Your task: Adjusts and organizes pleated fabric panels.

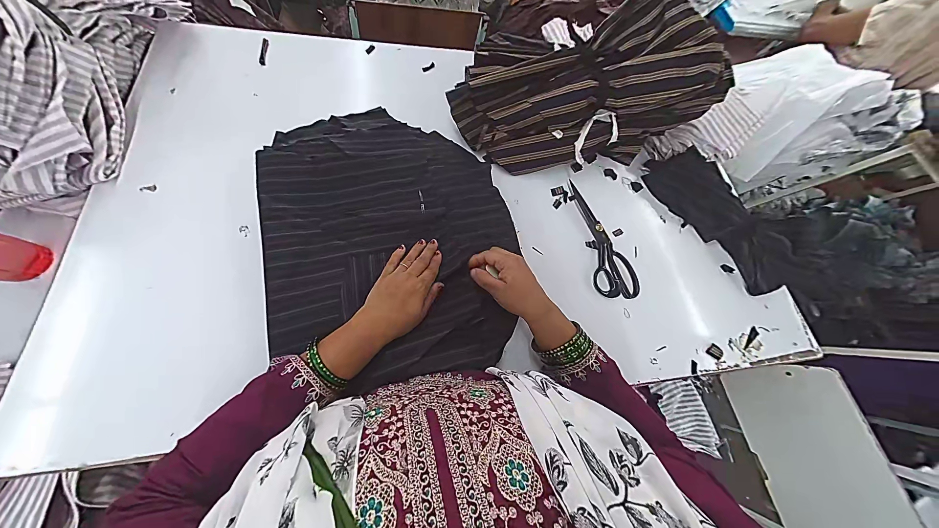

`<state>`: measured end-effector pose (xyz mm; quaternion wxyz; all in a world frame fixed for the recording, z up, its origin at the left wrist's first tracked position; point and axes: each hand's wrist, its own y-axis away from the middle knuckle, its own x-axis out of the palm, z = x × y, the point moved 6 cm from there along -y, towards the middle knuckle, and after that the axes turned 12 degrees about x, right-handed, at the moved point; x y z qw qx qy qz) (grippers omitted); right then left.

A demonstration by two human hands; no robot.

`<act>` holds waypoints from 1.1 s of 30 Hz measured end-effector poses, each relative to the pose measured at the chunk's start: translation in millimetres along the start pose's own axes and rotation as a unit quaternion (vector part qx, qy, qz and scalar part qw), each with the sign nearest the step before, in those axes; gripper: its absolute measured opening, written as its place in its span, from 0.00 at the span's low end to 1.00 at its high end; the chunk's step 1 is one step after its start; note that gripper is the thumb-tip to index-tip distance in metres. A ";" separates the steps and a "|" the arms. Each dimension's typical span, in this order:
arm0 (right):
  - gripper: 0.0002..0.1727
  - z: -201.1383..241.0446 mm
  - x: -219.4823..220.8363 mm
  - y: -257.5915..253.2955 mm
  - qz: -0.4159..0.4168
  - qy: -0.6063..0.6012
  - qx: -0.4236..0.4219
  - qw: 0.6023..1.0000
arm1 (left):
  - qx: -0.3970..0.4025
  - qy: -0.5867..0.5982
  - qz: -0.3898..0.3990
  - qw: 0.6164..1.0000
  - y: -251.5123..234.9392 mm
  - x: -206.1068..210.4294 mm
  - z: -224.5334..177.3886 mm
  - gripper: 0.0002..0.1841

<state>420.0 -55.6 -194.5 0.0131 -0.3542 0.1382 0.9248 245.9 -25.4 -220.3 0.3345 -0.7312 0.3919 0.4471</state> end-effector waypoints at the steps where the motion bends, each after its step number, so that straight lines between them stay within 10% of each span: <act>1: 0.16 0.0 3.3 -2.2 0.013 0.009 0.012 1.000 | 0.003 0.000 -0.003 1.000 0.6 -0.2 0.3 0.30; 7: 0.11 18.4 12.1 -10.6 0.083 0.082 0.041 0.992 | 0.003 -0.001 -0.047 0.999 2.9 -3.6 0.2 0.35; 12: 0.06 15.1 15.3 -8.3 0.110 -0.111 0.066 0.985 | -0.003 -0.002 -0.068 0.998 5.5 -3.8 1.5 0.36; 18: 0.02 11.4 17.3 -7.4 -0.006 -0.096 0.050 0.994 | -0.011 -0.003 -0.081 0.997 9.3 -4.2 2.6 0.41; 28: 0.15 17.4 15.0 4.3 0.035 0.119 0.107 0.986 | 0.034 -0.001 0.120 0.992 18.5 -2.6 -22.3 0.42; 33: 0.22 -3.8 -12.6 8.4 0.046 0.013 0.134 0.990 | 0.050 0.035 0.198 0.978 6.9 -6.4 -21.8 0.38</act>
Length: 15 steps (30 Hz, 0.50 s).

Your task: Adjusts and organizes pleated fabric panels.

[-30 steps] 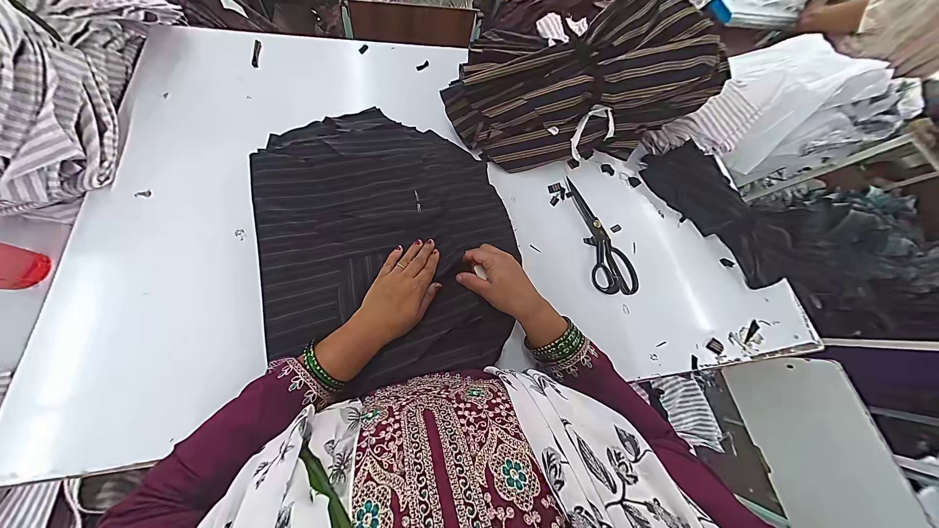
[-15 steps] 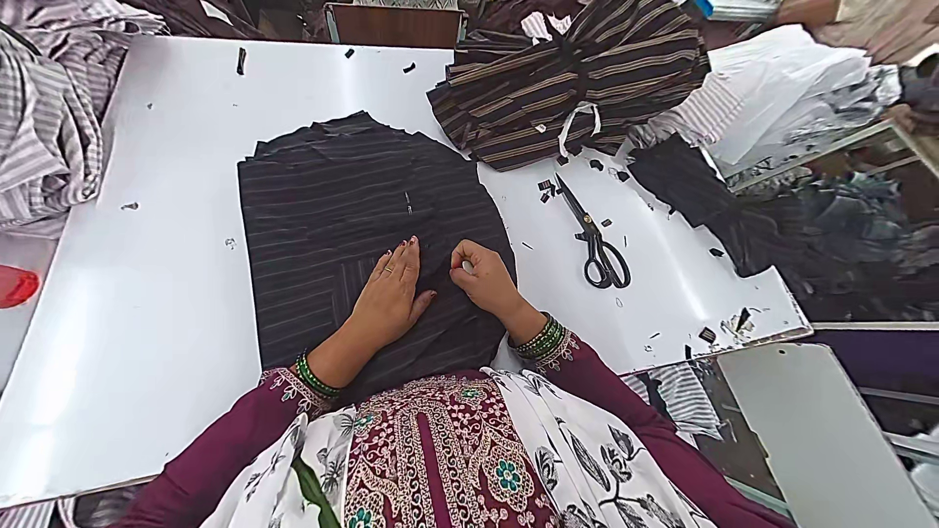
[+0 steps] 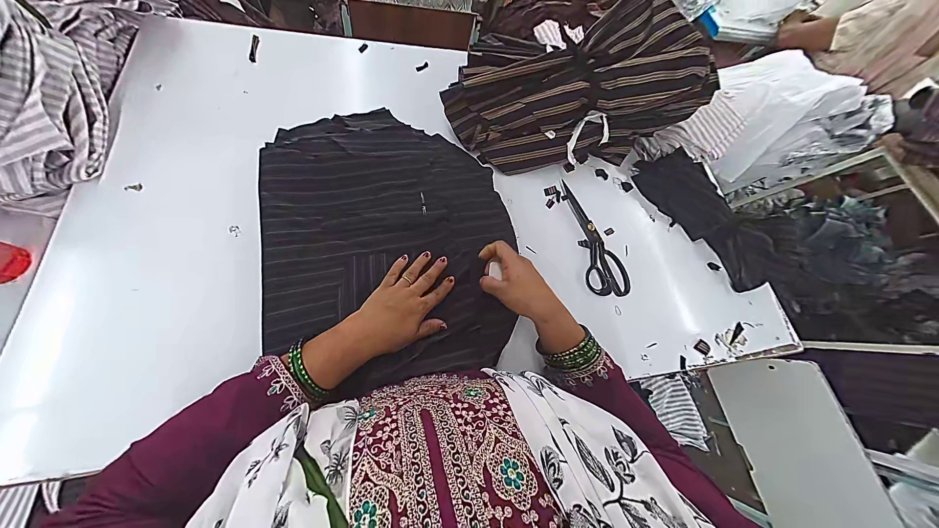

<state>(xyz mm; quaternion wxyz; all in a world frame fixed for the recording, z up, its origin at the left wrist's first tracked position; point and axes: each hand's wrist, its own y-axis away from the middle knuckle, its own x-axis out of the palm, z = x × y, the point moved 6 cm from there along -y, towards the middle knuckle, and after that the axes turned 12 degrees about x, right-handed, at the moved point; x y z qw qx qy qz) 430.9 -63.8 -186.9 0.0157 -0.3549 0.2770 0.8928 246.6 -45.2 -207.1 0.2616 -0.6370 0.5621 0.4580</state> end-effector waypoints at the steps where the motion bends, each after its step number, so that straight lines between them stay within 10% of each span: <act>1: 0.25 -2.9 -4.5 1.7 -0.002 -0.042 -0.010 0.999 | 0.014 0.004 0.002 1.000 -3.9 -3.3 1.7 0.37; 4: 0.30 -3.6 -9.2 7.6 -0.037 -0.208 -0.058 0.976 | 0.055 0.052 -0.067 0.995 -22.4 -20.3 15.7 0.25; 8: 0.12 -3.0 8.5 7.0 -0.095 -0.376 -0.103 0.916 | 0.043 0.129 -0.109 0.985 -55.7 -34.3 39.7 0.07; 15: 0.16 -8.8 30.8 0.1 -0.147 -0.306 -0.181 0.923 | -0.018 0.154 -0.038 0.987 -75.1 -40.6 37.4 0.15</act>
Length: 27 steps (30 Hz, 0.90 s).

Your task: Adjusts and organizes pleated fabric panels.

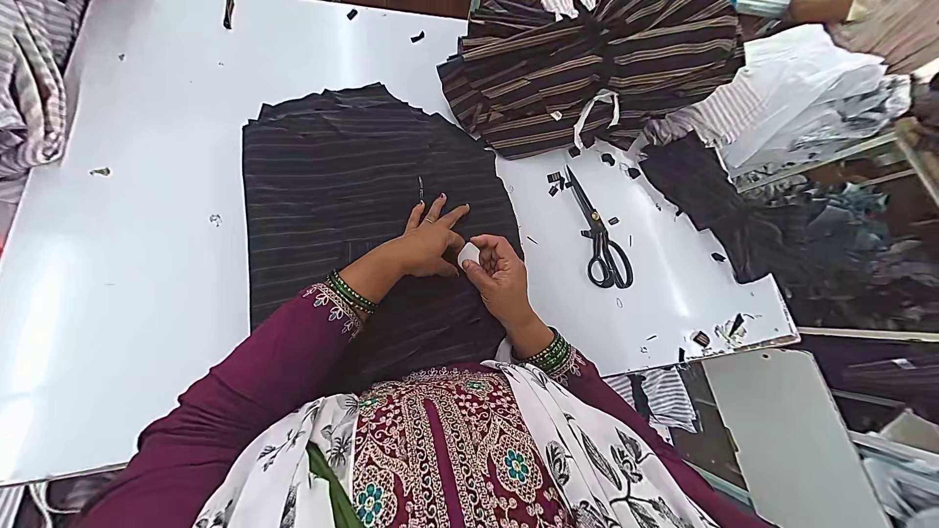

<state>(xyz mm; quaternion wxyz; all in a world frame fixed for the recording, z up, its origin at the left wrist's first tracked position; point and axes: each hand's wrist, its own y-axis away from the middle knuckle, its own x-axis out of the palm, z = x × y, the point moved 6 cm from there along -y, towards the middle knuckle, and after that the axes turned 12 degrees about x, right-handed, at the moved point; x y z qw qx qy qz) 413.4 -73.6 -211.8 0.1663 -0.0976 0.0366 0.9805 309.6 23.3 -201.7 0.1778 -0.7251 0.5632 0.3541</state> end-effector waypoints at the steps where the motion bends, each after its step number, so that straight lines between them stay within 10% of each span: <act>1: 0.16 0.7 1.3 -0.8 -0.004 0.024 -0.011 1.000 | -0.005 -0.002 0.004 1.000 -0.6 -0.4 -0.6 0.18; 13: 0.11 8.5 8.4 11.2 -0.009 0.200 -0.026 0.979 | -0.020 0.014 0.015 1.000 -0.7 -4.1 -4.5 0.21; 17: 0.15 3.5 -3.5 5.5 -0.010 0.096 0.024 0.995 | -0.009 -0.001 0.011 1.000 -0.9 -1.6 -2.4 0.21; 23: 0.25 3.1 -104.3 -16.8 -0.146 0.220 0.054 0.963 | -0.012 -0.057 -0.109 0.992 18.0 6.1 1.6 0.32; 27: 0.20 -6.3 -161.6 3.7 -0.188 0.424 0.121 0.878 | -0.001 -0.093 -0.135 0.987 46.5 27.4 -21.6 0.20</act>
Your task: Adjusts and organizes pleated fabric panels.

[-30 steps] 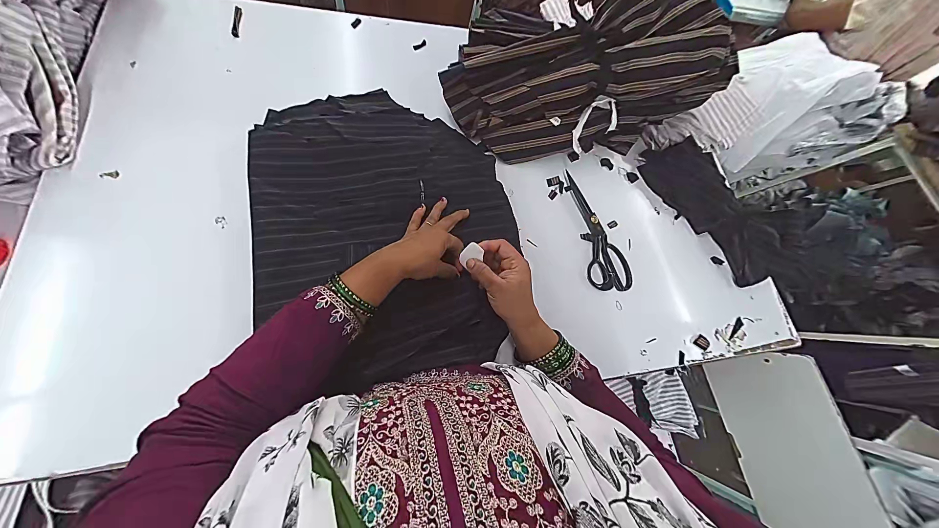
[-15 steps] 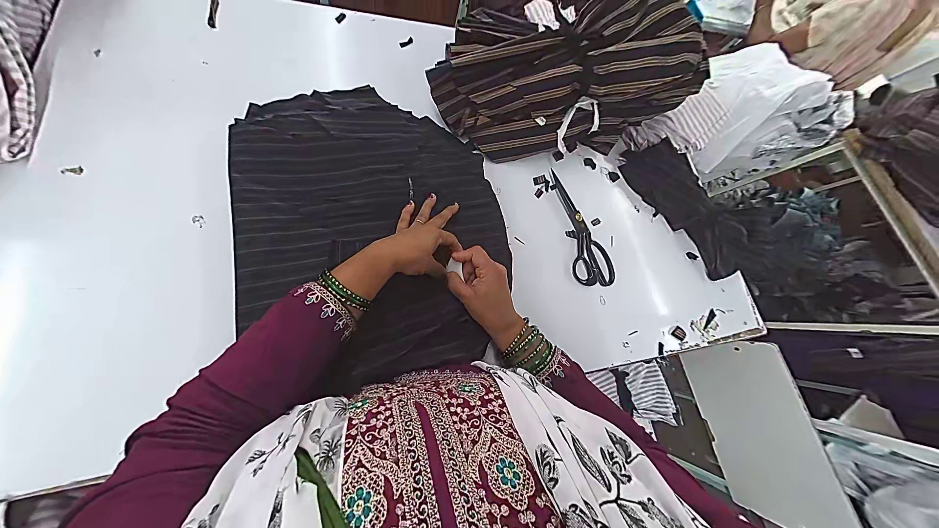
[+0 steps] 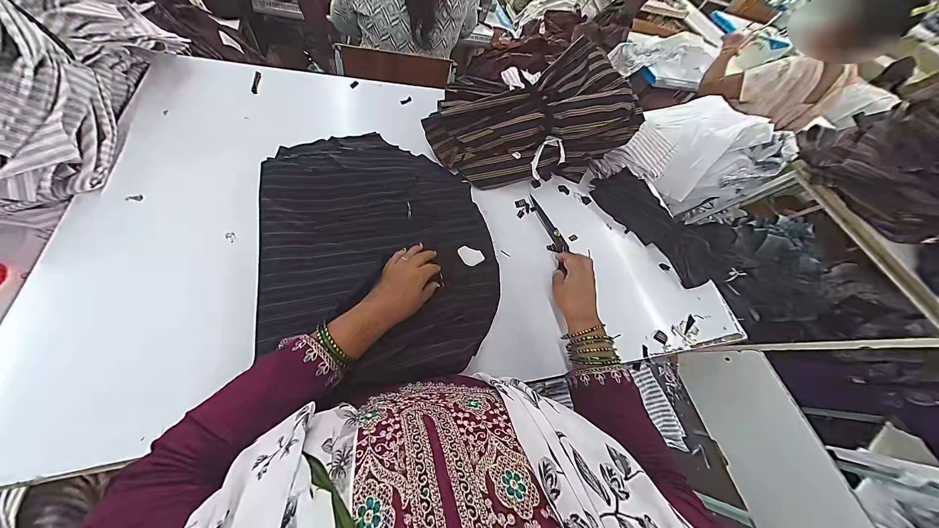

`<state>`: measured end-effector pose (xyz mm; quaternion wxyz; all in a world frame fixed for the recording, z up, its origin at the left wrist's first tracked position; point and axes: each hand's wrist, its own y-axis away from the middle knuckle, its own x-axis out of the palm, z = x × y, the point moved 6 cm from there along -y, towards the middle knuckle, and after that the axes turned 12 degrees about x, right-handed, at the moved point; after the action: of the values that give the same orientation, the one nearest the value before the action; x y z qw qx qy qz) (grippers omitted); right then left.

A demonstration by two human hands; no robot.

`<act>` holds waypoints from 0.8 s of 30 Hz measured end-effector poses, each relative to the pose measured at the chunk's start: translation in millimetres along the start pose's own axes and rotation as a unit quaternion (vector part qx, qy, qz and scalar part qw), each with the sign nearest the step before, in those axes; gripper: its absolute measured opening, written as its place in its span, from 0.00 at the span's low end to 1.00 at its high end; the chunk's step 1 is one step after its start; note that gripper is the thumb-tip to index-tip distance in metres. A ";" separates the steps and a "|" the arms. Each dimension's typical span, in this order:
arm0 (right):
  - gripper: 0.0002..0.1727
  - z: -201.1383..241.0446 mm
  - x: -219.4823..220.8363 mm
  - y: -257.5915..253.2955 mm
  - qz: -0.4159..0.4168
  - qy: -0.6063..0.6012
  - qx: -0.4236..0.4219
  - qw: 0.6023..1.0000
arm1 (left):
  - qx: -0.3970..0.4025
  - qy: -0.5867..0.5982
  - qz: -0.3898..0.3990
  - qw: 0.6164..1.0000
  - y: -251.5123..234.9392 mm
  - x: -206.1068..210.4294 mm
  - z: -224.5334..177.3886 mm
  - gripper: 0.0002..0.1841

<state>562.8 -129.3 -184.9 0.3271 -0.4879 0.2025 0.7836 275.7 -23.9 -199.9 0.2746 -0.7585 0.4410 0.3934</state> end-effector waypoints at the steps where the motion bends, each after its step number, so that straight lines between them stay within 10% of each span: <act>1: 0.19 -7.4 -1.9 4.1 0.006 0.018 0.013 1.000 | 0.008 0.021 0.012 1.000 6.4 3.9 -6.0 0.21; 8: 0.21 -24.9 -10.8 17.6 -0.015 0.026 0.045 0.999 | 0.085 0.061 -0.012 0.994 20.3 17.4 -4.8 0.23; 13: 0.26 -40.4 -23.5 16.4 0.157 0.067 0.191 0.967 | 0.087 0.083 -0.033 0.992 17.8 17.5 -1.5 0.21; 18: 0.07 -29.9 3.1 83.6 0.298 -0.309 0.162 0.888 | 0.073 0.093 -0.031 0.992 15.4 16.7 2.2 0.23; 21: 0.39 -10.7 27.1 146.1 0.442 -0.382 0.070 0.808 | 0.074 0.096 -0.021 0.992 14.7 16.1 3.4 0.24; 24: 0.44 -1.8 34.9 180.3 0.547 -0.345 0.047 0.761 | 0.086 0.082 -0.026 0.993 12.5 18.6 7.0 0.24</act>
<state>425.1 -246.4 -217.3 -0.0865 0.0252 0.3450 0.9343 267.8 -32.8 -220.2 0.3114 -0.7730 0.4747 0.2833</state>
